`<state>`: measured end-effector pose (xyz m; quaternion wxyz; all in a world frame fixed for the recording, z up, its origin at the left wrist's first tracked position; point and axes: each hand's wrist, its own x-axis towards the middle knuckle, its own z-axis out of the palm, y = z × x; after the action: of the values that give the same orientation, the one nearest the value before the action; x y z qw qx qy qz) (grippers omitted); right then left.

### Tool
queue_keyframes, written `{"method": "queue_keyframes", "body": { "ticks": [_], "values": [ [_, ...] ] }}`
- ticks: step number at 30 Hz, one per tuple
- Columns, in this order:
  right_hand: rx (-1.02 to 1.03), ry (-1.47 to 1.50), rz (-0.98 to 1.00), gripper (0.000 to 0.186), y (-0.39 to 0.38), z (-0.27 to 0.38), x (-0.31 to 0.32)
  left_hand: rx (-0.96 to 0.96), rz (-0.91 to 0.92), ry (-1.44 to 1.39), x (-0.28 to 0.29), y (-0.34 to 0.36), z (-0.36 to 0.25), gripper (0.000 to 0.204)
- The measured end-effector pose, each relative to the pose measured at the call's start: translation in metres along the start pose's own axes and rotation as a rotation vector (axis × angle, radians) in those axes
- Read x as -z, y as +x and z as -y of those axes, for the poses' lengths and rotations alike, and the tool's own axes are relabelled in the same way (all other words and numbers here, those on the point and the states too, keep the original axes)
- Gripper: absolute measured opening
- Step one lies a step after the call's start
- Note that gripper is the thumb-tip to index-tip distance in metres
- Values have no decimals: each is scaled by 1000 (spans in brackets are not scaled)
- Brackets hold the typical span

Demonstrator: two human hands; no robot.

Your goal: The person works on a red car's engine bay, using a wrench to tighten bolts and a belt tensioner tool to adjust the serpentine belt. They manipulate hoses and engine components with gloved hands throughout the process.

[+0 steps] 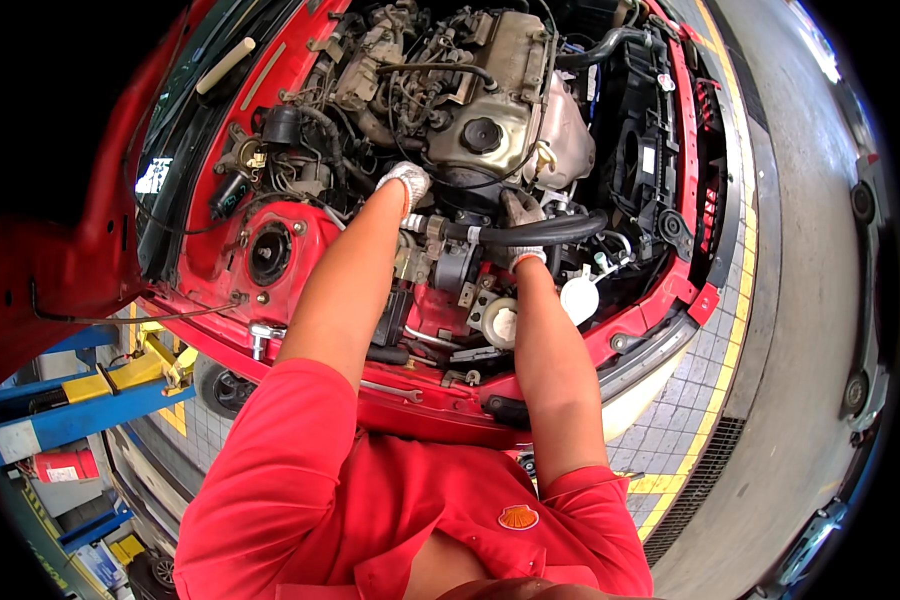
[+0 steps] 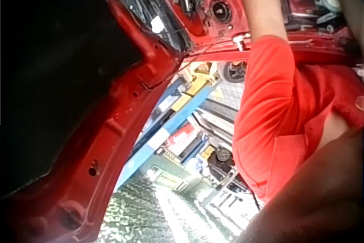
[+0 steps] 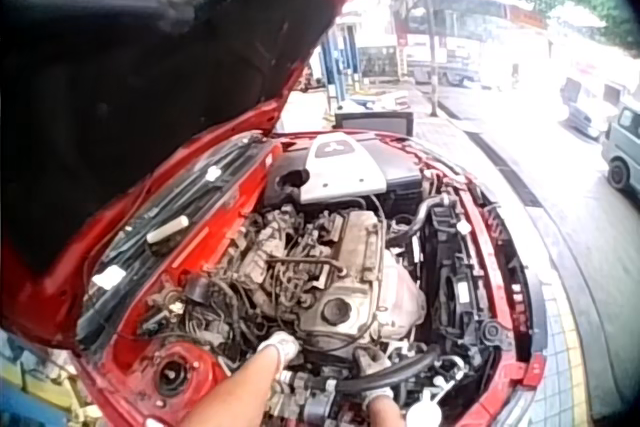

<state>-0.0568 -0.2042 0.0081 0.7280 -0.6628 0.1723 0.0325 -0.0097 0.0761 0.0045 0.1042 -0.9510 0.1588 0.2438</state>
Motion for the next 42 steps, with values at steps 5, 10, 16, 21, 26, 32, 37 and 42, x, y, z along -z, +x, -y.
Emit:
{"method": "queue_keyframes", "body": {
  "ticks": [5,10,16,21,26,32,37,42],
  "values": [
    [-8,-49,54,33,-7,2,-13,427,50,-707,-29,1,16,27],
    [-2,29,39,37,-5,6,0,583,14,-795,43,-20,-29,32],
    [-37,-45,88,35,-5,4,-8,205,101,-39,-48,27,26,34],
    [-39,7,56,35,-7,7,-4,239,69,-105,-59,44,24,34],
    [-2,-35,49,35,-5,3,-5,149,72,-4,-51,35,17,32],
    [-14,-3,36,34,2,-5,-3,221,71,-221,-15,12,2,30],
    [-33,-31,41,33,-6,5,-5,387,50,-526,17,-11,-10,30],
    [-6,-13,64,37,2,-7,-3,550,10,-771,25,-12,-14,31]
  ]
}}
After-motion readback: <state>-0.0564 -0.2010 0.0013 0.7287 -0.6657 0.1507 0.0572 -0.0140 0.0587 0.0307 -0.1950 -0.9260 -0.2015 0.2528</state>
